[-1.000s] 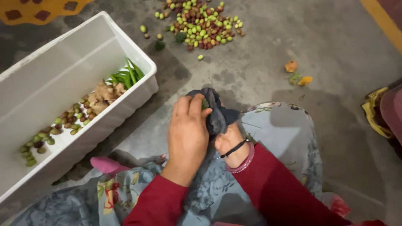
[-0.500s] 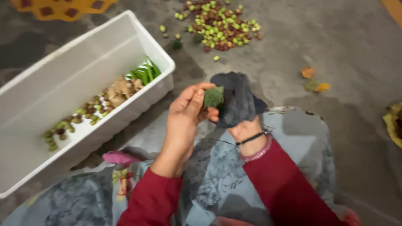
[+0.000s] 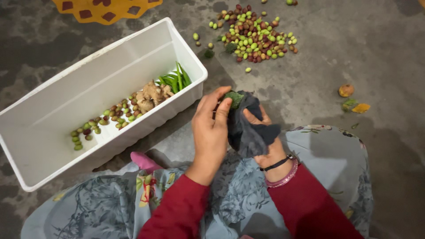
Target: The person sits on the floor and sorts a pile of small green and brown fruits, ginger, and green chilies. They pick up the fruits one by one, inspect them, and place them into a white rectangular container. The person also uses a dark cloth to wipe a spiky green fruit before placing it in the container.
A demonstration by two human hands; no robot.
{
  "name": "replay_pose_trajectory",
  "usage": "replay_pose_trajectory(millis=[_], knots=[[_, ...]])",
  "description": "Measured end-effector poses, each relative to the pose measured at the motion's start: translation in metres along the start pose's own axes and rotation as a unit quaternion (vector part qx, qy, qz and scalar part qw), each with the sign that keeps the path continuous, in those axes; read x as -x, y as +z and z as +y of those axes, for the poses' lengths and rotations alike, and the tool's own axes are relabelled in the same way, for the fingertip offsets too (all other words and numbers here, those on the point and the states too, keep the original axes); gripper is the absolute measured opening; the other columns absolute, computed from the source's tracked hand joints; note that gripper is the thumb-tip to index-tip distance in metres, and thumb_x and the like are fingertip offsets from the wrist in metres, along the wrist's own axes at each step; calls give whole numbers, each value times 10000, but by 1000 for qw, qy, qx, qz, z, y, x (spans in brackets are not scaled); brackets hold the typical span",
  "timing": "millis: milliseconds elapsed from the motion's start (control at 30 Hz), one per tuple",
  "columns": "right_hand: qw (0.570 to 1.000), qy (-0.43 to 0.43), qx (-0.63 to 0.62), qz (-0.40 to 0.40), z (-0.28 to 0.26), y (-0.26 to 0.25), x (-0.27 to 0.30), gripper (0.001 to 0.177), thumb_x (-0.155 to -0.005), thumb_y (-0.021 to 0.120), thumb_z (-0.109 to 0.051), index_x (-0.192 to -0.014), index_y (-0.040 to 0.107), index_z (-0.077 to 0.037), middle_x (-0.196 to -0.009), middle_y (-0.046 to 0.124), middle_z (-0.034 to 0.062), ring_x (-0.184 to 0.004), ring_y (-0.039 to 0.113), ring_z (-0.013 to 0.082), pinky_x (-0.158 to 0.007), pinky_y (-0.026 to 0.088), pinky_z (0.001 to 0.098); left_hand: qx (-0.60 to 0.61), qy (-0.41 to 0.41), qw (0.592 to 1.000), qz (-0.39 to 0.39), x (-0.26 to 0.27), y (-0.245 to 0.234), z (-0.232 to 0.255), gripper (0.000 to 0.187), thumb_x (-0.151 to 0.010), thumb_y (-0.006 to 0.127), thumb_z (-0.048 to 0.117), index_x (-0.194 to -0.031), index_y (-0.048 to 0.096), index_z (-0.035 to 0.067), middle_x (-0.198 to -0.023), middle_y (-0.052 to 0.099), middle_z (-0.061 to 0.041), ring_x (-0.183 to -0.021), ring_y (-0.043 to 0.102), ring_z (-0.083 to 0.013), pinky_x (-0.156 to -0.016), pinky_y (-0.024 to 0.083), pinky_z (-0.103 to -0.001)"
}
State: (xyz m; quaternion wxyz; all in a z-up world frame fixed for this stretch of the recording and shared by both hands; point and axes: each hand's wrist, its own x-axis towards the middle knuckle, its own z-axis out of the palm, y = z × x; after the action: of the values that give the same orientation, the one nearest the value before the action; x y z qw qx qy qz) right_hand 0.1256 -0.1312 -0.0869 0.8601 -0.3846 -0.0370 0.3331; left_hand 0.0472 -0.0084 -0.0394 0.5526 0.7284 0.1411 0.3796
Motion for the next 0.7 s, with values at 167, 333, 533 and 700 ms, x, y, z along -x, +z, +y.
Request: replay_pose_trajectory(millis=[167, 333, 533, 700], knots=[[993, -18, 57, 103, 7, 2, -8, 382, -970, 708, -123, -1341, 630, -83, -1203, 699, 46, -1038, 685, 139, -895, 549, 271, -132, 51, 990, -2, 7, 5, 16, 300, -1018, 662, 180, -1308, 669, 103, -1159, 640, -147, -1060, 669, -337, -888, 543, -397], [994, -50, 42, 83, 9, -14, -5, 332, -974, 699, -167, -1288, 638, -76, -1138, 706, 48, -1027, 702, 136, -861, 575, 266, -232, 82, 967, -67, 6, 10, 15, 353, -983, 672, 218, -1310, 634, 88, -1030, 598, -179, -970, 622, -408, -798, 512, -479], [960, -133, 81, 234, 33, -47, -26, 349, -964, 695, -182, -1299, 596, -173, -1040, 678, 42, -835, 635, 149, -684, 507, 291, -195, 27, 977, -78, 29, 29, 8, 292, -980, 647, 186, -1237, 635, 48, -1007, 631, -202, -911, 632, -433, -755, 508, -496], [867, -340, 339, 136, 19, -80, -38, 271, -1098, 579, -253, -1258, 598, -35, -1207, 554, 83, -968, 644, 212, -805, 560, 340, -95, 4, 991, -95, 42, 38, 5, 233, -973, 682, 179, -1155, 691, 34, -1014, 712, -195, -889, 676, -388, -735, 538, -442]])
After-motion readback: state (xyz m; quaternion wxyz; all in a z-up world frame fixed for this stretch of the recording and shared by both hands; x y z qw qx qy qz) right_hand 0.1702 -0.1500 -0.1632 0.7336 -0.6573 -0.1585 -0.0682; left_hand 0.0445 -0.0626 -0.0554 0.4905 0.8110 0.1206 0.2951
